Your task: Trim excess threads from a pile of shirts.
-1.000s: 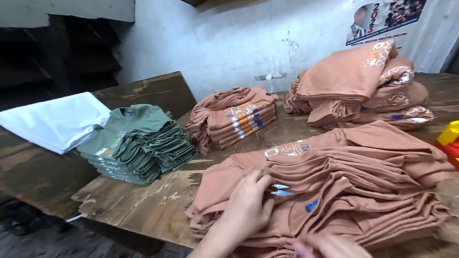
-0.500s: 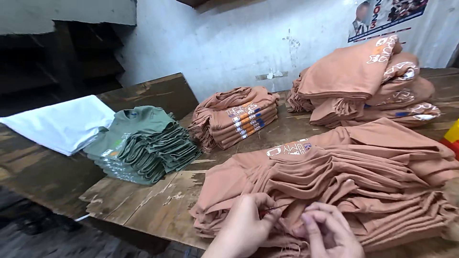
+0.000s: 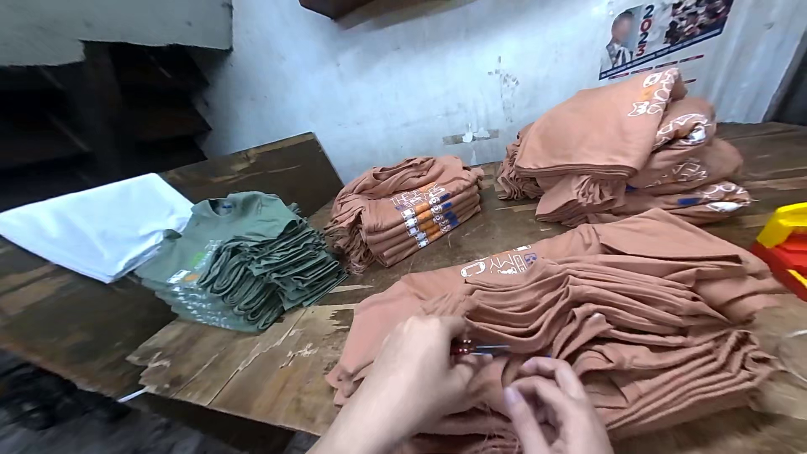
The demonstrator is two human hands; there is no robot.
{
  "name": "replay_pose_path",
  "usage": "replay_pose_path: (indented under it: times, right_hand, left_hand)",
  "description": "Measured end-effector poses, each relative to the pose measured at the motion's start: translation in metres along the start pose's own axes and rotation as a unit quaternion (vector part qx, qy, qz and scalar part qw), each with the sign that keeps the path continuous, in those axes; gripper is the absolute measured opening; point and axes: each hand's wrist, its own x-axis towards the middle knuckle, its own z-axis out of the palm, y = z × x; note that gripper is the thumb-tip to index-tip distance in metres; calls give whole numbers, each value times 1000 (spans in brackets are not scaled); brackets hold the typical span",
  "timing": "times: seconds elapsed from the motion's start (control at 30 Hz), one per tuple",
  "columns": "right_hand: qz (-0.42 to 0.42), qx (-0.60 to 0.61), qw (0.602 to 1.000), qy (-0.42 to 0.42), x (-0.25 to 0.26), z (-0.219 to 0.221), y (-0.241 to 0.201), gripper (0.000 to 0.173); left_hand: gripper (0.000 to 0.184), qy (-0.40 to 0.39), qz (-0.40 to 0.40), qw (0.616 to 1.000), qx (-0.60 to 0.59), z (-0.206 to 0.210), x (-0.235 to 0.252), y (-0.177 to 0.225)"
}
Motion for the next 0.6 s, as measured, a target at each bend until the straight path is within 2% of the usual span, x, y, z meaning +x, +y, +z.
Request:
replay_pose_path:
  times: [0.07, 0.13, 0.2, 0.23, 0.27, 0.33, 0.4, 0.5, 0.6]
  right_hand:
    - [-32, -77, 996, -18, -1, 3, -3, 16]
    - [-145, -99, 984, 28, -3, 12, 3, 9]
    - [-243, -97, 961, 88, -3, 25, 12, 5]
    - [-256, -84, 957, 106, -4, 31, 16, 5]
    - [-241, -64, 961, 117, -4, 35, 17, 6]
    - [-152, -2, 981, 121, -1, 33, 14, 7]
    - [-54, 93, 988, 112, 5, 25, 9, 5]
    - [6, 226, 967, 118, 7, 18, 7, 10]
    - [-2, 279, 951, 134, 6, 18, 11, 15]
  left_hand:
    - [30, -104, -81, 991, -25, -4, 5, 3]
    - [38, -149, -110, 980, -77, 6, 5, 2]
    - [29, -117, -105, 974, -166, 26, 1, -1]
    - [23, -78, -108, 968, -214, 36, -1, -5]
    - [19, -41, -112, 958, -259, 43, -4, -9]
    - [13, 2, -112, 938, -327, 49, -8, -17]
    - [14, 17, -80, 942, -324, 47, -12, -22]
    - [34, 72, 15, 982, -176, 33, -18, -19]
    - [25, 150, 114, 982, -22, 25, -16, -8]
